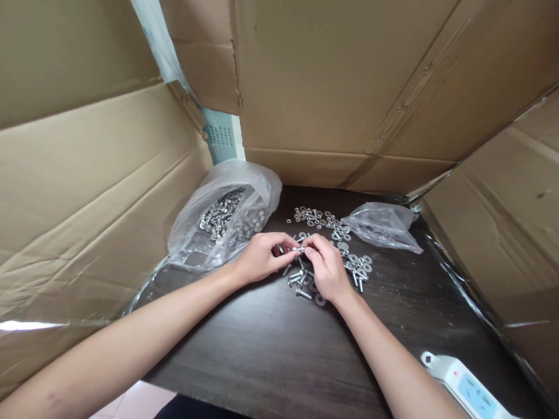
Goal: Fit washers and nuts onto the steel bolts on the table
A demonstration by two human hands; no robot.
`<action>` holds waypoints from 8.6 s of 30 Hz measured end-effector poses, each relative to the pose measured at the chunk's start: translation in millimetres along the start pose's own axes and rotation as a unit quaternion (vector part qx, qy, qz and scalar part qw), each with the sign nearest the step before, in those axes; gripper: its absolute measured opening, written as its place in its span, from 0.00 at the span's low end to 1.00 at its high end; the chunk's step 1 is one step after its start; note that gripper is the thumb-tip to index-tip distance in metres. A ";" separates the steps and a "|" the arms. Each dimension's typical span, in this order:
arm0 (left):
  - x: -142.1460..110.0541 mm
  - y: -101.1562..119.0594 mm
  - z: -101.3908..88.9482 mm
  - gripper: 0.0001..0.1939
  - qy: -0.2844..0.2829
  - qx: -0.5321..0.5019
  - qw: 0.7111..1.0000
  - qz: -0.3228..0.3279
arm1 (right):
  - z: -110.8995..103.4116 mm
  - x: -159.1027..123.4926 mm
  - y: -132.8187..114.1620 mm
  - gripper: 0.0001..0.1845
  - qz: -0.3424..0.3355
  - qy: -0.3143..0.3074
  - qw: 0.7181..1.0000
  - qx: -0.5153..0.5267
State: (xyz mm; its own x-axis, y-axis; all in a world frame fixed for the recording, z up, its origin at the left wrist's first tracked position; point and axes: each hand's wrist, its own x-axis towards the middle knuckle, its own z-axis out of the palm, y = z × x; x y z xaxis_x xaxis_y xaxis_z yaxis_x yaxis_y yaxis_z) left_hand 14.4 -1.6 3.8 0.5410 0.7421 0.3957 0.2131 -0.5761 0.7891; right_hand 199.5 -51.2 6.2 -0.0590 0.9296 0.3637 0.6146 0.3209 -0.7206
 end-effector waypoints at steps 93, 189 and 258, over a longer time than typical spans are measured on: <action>-0.9 -1.6 0.3 0.06 -0.014 0.021 0.999 0.030 | 7.0 1.0 6.9 0.22 -0.036 -0.021 0.998 -0.036; -1.5 -0.3 2.3 0.05 -0.005 0.022 1.000 0.004 | -2.5 -2.0 -2.4 0.09 -0.085 -0.010 0.988 -0.126; -0.4 2.0 2.1 0.18 -0.090 0.277 0.954 0.072 | 8.7 -5.8 -2.9 0.17 -0.075 -0.028 0.997 -0.019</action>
State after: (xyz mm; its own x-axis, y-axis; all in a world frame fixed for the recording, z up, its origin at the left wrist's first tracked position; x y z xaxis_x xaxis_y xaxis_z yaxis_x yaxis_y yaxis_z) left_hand 16.3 -3.7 4.3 0.7172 0.5994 0.3556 0.4963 -0.7975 0.3432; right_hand 191.2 -56.0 1.1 -0.1960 0.8807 0.4312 0.6255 0.4509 -0.6367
